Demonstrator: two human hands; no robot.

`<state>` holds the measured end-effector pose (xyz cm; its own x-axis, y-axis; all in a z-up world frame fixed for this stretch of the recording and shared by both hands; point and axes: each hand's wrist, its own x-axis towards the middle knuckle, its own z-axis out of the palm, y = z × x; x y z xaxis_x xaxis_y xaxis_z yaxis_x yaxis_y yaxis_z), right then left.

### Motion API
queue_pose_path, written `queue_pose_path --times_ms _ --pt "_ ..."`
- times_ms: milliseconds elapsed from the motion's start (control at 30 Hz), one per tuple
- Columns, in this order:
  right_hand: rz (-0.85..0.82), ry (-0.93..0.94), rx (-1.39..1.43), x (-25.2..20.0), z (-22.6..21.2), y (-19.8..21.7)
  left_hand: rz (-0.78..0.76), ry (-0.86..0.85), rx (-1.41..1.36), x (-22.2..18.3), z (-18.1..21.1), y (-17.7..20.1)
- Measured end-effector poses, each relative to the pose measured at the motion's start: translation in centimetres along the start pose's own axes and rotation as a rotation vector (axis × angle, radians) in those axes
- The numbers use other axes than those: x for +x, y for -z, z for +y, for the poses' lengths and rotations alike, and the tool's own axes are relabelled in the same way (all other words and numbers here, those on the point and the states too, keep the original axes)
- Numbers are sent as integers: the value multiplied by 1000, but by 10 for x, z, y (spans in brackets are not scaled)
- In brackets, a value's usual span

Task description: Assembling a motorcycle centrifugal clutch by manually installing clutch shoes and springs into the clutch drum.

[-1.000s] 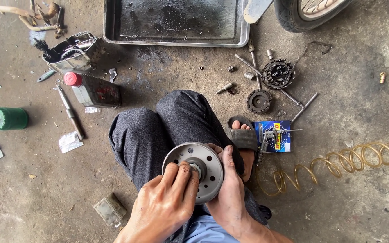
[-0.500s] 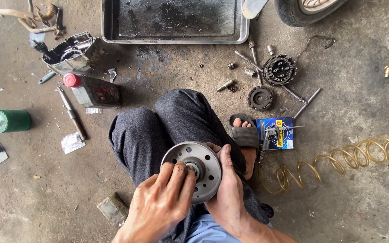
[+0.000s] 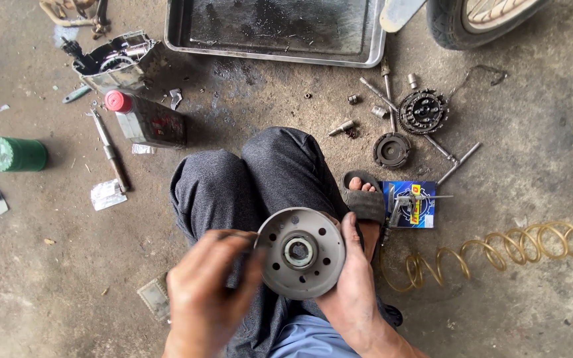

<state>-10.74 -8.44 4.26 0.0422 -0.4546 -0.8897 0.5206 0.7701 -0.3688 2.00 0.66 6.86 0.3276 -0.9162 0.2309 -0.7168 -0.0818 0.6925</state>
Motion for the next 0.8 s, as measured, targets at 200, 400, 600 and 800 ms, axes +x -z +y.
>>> queue_pose_path --times_ms 200,400,600,800 --pt "-72 7 114 -5 -13 -4 -27 595 -570 -56 -37 -30" --pt "-639 -9 223 32 0 53 -222 892 -1091 -61 -25 -62" --pt "-88 -46 -39 7 -12 3 -125 764 -1161 -59 -27 -74" --pt "-346 313 -414 30 -8 53 -83 763 -945 -58 -31 -67"
